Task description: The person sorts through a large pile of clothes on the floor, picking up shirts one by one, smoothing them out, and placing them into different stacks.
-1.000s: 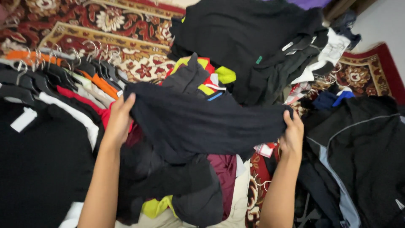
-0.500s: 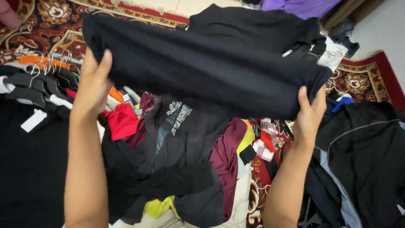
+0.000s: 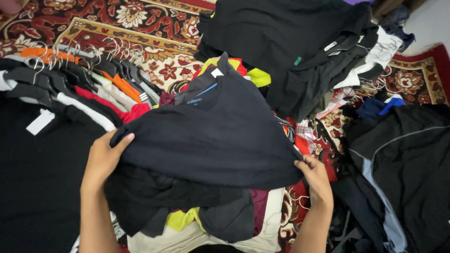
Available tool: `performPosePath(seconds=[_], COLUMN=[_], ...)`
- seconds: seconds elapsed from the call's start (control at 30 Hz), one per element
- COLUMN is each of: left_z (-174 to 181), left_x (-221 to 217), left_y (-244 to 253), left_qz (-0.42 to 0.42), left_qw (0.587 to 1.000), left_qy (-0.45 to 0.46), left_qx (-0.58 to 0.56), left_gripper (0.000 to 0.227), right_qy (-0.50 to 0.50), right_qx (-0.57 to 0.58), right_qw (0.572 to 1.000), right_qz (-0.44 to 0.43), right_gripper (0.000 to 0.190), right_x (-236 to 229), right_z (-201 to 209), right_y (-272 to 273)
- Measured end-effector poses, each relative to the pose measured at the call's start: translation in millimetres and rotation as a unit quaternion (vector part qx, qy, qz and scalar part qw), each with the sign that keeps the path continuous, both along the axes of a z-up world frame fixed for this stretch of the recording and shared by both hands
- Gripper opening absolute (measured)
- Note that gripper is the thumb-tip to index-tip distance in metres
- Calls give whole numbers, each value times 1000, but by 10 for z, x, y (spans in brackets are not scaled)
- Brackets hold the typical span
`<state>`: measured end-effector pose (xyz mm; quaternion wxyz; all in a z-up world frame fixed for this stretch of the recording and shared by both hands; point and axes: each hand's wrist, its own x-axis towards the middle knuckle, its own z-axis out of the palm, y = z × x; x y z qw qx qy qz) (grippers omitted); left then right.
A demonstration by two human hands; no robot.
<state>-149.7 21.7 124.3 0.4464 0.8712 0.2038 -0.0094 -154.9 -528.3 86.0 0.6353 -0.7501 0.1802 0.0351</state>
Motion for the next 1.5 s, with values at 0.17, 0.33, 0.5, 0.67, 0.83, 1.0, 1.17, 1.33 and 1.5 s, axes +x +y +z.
performPosePath(seconds=[0.17, 0.33, 0.5, 0.67, 0.83, 1.0, 1.17, 1.33, 1.5], left_z=[68, 602, 788, 693, 318, -303, -435, -49, 136], left_x=[-126, -629, -1103, -1025, -368, 123, 118, 64, 232], left_y=[16, -63, 131, 65, -72, -222, -121, -179, -152], left_qz=[14, 7, 33, 6, -59, -99, -41, -13, -30], left_qw=[994, 989, 968, 869, 910, 935, 963, 991, 968], left_qy=[-104, -144, 202, 329, 87, 19, -5, -120, -236], left_qx=[9, -23, 146, 370, 402, 341, 266, 49, 83], left_gripper=[22, 26, 50, 81, 41, 35, 30, 20, 8], right_qy=[-138, -120, -122, 52, -32, -241, -229, -316, -401], right_qx=[99, 25, -143, -149, -330, -435, -545, -352, -339], right_qw=[984, 992, 892, 937, 919, 846, 794, 876, 851], right_qz=[-50, 33, 412, 311, 212, 195, 142, 97, -13], right_gripper=[26, 73, 25, 39, 38, 32, 17, 13, 10], right_x=[212, -274, -812, -506, 246, 980, 1119, 1011, 900], right_z=[-365, 436, 663, 808, 539, -102, -525, -299, -90], right_y=[-213, -230, -649, -206, 532, 1189, 1307, 1184, 788])
